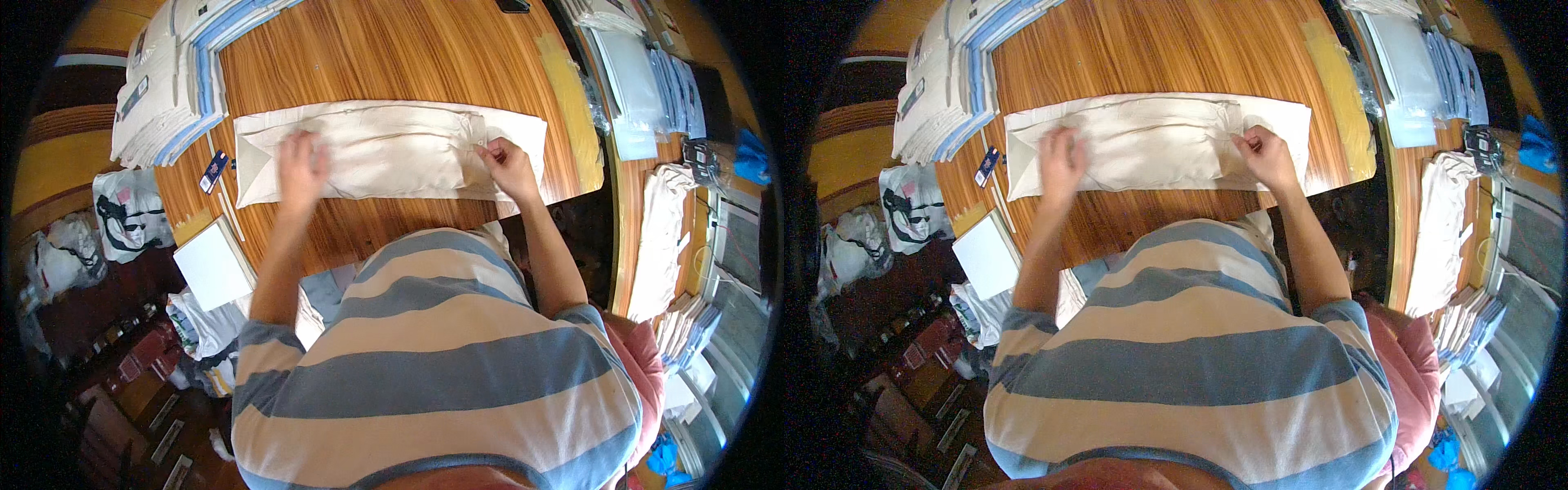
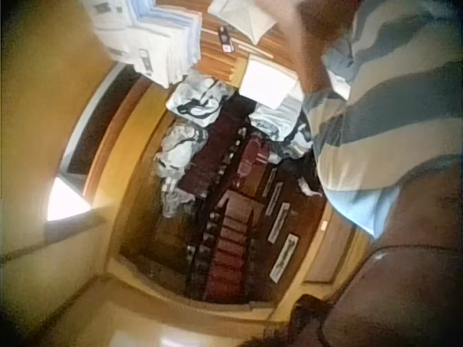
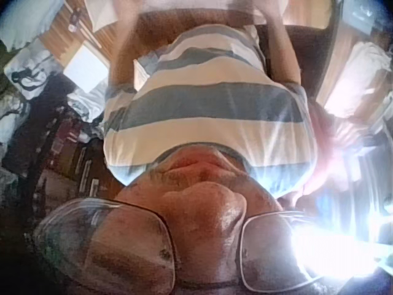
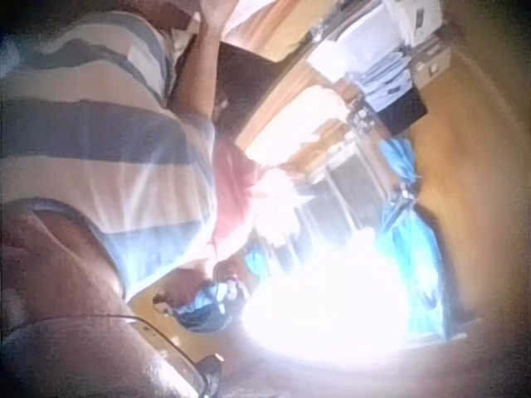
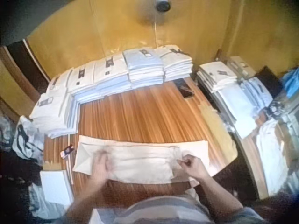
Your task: The person folds button-down shirts on a table, aligning the fabric, folding in the sleeves and sides, and stacking the finished items.
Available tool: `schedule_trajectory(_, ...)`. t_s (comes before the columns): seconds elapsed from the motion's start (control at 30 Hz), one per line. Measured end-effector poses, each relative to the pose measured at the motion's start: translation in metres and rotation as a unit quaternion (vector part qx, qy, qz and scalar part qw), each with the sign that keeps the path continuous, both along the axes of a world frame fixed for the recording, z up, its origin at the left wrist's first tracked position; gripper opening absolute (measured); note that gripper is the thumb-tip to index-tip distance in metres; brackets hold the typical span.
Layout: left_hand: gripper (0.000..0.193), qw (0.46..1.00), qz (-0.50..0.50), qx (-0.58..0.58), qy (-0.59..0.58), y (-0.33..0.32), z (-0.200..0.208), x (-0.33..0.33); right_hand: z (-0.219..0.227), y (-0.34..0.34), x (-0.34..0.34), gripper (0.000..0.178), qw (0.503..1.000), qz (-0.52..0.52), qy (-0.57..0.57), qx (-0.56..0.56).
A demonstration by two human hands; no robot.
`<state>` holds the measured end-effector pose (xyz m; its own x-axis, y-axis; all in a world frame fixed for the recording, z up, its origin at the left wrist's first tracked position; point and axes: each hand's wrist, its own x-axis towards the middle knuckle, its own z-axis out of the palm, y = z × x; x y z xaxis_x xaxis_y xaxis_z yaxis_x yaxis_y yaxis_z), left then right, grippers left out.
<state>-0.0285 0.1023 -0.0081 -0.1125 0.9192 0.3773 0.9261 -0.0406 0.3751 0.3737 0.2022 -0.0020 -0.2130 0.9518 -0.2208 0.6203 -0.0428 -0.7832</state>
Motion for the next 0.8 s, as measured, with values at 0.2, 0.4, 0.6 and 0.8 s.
schedule_trajectory(0.2, 0.033, 0.894, -0.073, -0.264, -0.355, 0.054, 0.014, 0.212, 0.0, -0.016, -0.007, 0.026, 0.988, 0.102, 0.02, 0.117)
schedule_trajectory(0.4, 0.028, 0.806, 0.027, -0.295, -0.513, 0.059, -0.018, 0.222, -0.016, 0.007, 0.014, 0.026, 0.984, 0.112, 0.133, -0.034)
schedule_trajectory(0.6, 0.026, 0.805, 0.009, -0.293, -0.516, 0.059, -0.007, 0.212, -0.026, 0.025, 0.015, 0.023, 0.956, 0.214, 0.197, -0.042)
schedule_trajectory(0.8, 0.028, 0.842, 0.042, -0.293, -0.452, 0.061, 0.026, 0.184, -0.03, 0.04, 0.027, 0.017, 0.982, 0.154, 0.076, 0.081)
